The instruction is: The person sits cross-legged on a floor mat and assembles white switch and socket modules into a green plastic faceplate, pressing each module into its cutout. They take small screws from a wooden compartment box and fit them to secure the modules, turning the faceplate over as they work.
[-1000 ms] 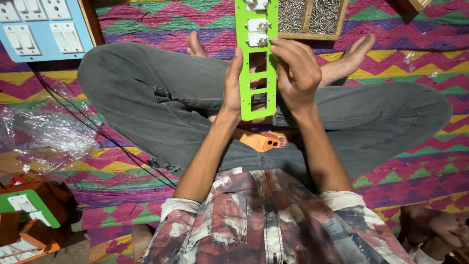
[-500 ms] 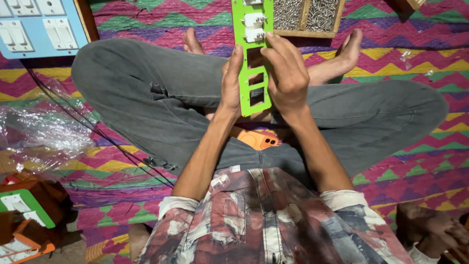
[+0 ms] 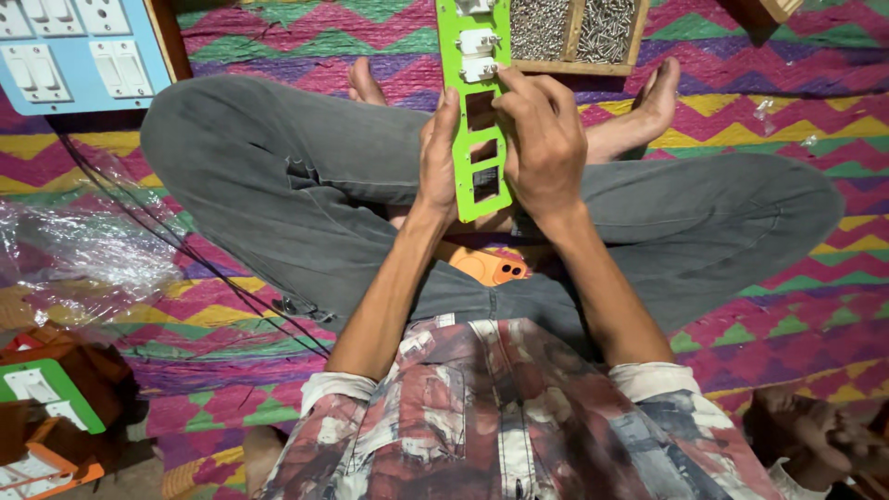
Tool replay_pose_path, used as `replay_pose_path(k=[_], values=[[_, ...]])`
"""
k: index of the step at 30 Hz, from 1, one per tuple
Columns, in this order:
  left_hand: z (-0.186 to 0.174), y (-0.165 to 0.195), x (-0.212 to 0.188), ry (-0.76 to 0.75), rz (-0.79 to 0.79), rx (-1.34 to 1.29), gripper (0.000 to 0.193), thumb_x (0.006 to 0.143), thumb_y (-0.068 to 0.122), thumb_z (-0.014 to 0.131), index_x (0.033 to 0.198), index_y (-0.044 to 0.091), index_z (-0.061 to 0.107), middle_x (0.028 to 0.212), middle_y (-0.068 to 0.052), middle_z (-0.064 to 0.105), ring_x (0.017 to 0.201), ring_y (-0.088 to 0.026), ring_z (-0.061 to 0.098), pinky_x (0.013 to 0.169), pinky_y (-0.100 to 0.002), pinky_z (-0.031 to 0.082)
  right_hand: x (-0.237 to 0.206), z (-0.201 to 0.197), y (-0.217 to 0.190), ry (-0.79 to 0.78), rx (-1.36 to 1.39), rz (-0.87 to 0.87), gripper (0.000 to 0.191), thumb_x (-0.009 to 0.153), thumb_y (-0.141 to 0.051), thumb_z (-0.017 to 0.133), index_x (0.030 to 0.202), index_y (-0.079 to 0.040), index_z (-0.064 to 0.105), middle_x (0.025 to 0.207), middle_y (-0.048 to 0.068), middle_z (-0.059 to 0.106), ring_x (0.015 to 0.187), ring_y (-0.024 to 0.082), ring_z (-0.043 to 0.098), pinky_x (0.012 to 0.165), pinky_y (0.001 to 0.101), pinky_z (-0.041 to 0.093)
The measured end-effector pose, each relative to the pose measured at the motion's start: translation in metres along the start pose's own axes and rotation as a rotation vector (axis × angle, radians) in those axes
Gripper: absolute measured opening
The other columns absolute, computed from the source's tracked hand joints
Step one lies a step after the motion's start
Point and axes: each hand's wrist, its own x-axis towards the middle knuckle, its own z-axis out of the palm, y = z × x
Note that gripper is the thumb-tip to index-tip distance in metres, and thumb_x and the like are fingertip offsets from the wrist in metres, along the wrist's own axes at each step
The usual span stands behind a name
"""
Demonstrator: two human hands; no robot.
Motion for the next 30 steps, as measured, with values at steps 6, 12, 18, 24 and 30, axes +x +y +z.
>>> replay_pose_path(k=[6,12,18,24,30], values=[[-0.002,-0.003,-0.002,-0.075,-0.016,-0.127,0.053,0.11,0.048,0.05,0.134,0.002,0.06,0.103,-0.003,0.067,0.081,-0.009,0.063,0.065,-0.023,0.053,-0.001,0.001,0.0,0.05,0.089,-0.028,0.027,0.096,0.005,0.075,0.116,-0.003,0.059,0.134,0.013,0.062,0.125,0.035,0.058,0.105,0.0453,0.05],[-0.005,0.004,0.003,-0.095,-0.064,-0.259,0.051,0.109,0.048,0.05,0.131,0.003,0.061,0.104,-0.006,0.07,0.084,-0.013,0.069,0.07,-0.027,0.058,-0.001,0.006,-0.002,0.264,0.096,-0.061,0.026,0.093,0.007,0.07,0.114,-0.004,0.058,0.138,0.016,0.048,0.135,0.037,0.049,0.116,0.0498,0.044],[-0.002,0.015,-0.001,-0.079,-0.063,-0.286,0.05,0.11,0.044,0.049,0.135,0.002,0.059,0.112,-0.007,0.071,0.093,-0.014,0.07,0.078,-0.028,0.06,0.008,0.006,-0.009,0.05,0.081,0.012,0.018,0.097,0.003,0.07,0.111,-0.003,0.059,0.138,0.013,0.058,0.134,0.035,0.053,0.117,0.0494,0.042],[-0.013,0.019,-0.002,-0.289,-0.095,-0.472,0.054,0.114,0.047,0.045,0.139,0.001,0.06,0.11,-0.011,0.072,0.087,-0.016,0.071,0.071,-0.027,0.06,0.013,0.005,-0.016,0.159,0.103,-0.03,0.02,0.094,0.004,0.069,0.109,-0.003,0.058,0.132,0.016,0.057,0.132,0.037,0.051,0.118,0.0516,0.039],[-0.013,0.017,-0.001,-0.159,-0.067,-0.243,0.055,0.111,0.047,0.045,0.132,-0.002,0.059,0.106,-0.014,0.072,0.086,-0.02,0.073,0.072,-0.031,0.062,0.017,0.0,-0.01,0.064,0.123,0.011,0.019,0.094,0.003,0.069,0.109,-0.003,0.059,0.132,0.015,0.059,0.132,0.035,0.054,0.116,0.0478,0.038]])
